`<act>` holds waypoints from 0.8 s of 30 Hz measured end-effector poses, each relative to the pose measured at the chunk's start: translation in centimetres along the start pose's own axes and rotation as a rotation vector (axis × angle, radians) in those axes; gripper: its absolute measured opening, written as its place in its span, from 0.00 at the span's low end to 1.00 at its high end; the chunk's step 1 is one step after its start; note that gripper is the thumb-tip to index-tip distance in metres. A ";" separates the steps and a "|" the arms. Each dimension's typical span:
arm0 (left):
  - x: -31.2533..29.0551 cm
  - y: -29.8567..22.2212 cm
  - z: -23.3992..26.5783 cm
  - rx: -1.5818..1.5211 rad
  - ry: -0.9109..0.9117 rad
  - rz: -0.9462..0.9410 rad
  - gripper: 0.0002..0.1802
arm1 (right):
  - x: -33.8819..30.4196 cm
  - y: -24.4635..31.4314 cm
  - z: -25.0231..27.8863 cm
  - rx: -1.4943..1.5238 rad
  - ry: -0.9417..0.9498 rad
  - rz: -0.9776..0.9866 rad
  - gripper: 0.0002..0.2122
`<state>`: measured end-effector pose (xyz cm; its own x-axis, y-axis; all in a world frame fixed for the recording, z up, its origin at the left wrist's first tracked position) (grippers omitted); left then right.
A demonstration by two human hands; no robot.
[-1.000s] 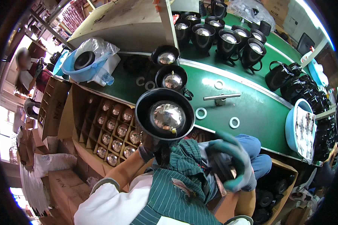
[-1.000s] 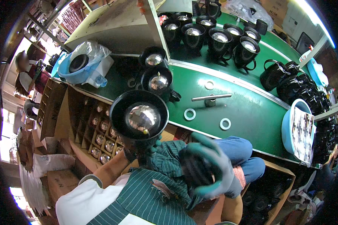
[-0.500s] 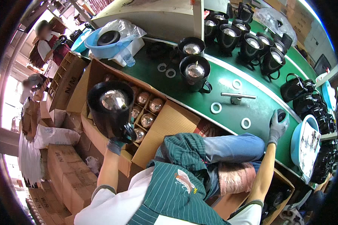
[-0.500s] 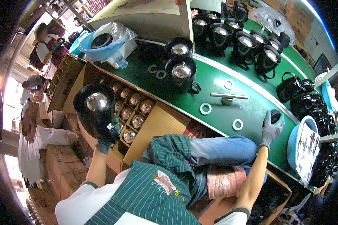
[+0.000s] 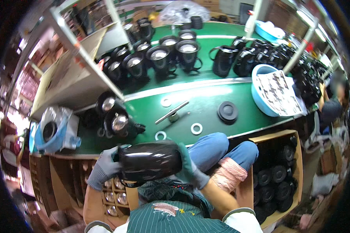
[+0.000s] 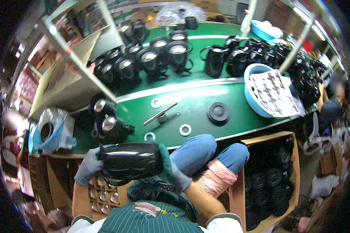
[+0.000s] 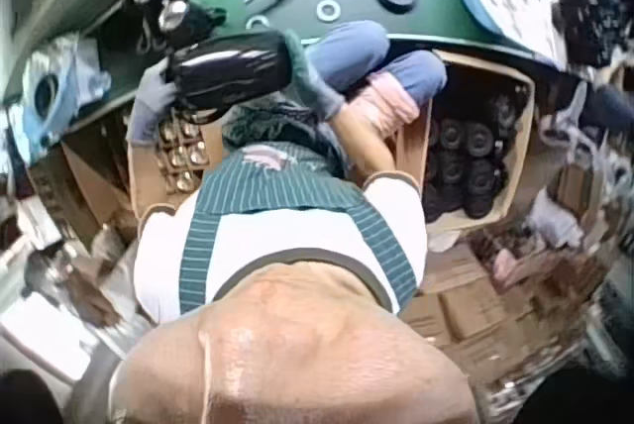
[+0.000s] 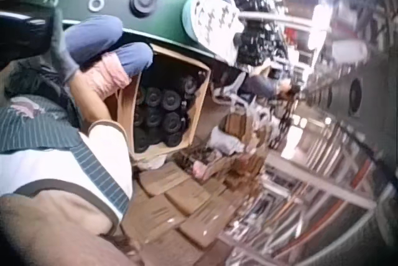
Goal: The person assembles black kettles by inserting a metal rod into the base and attaching a lid. They handle each kettle one at a time, rotate it to inspect the fit, and place the finished units on the green table.
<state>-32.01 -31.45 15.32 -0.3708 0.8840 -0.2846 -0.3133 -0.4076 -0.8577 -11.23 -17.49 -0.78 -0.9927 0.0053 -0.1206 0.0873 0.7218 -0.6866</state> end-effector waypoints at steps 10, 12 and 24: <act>0.7 -13.9 0.6 0.250 0.131 -0.226 0.29 | 1.0 3.9 5.8 -1.369 0.012 0.587 0.33; -1.2 -10.1 4.9 0.035 0.074 -0.230 0.31 | 0.1 2.8 5.2 -1.443 0.080 0.517 0.31; -37.2 33.9 12.6 -1.530 -1.190 -0.290 0.26 | 2.6 3.0 5.2 -0.987 -0.292 0.275 0.30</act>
<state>-39.82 -81.05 2.26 -0.9635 0.0324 -0.2658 0.1897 0.7834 -0.5919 -13.15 -18.91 -6.82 -0.8793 0.1818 -0.4401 0.0690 0.9632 0.2599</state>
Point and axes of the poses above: each hand's wrist, its own x-axis towards the middle knuckle, its own z-axis out of the back of the hand, y = z × x, the point moved 4 cm from there along x, towards the middle knuckle, and after that the axes turned 9 degrees about -x, right-handed, at the moved point
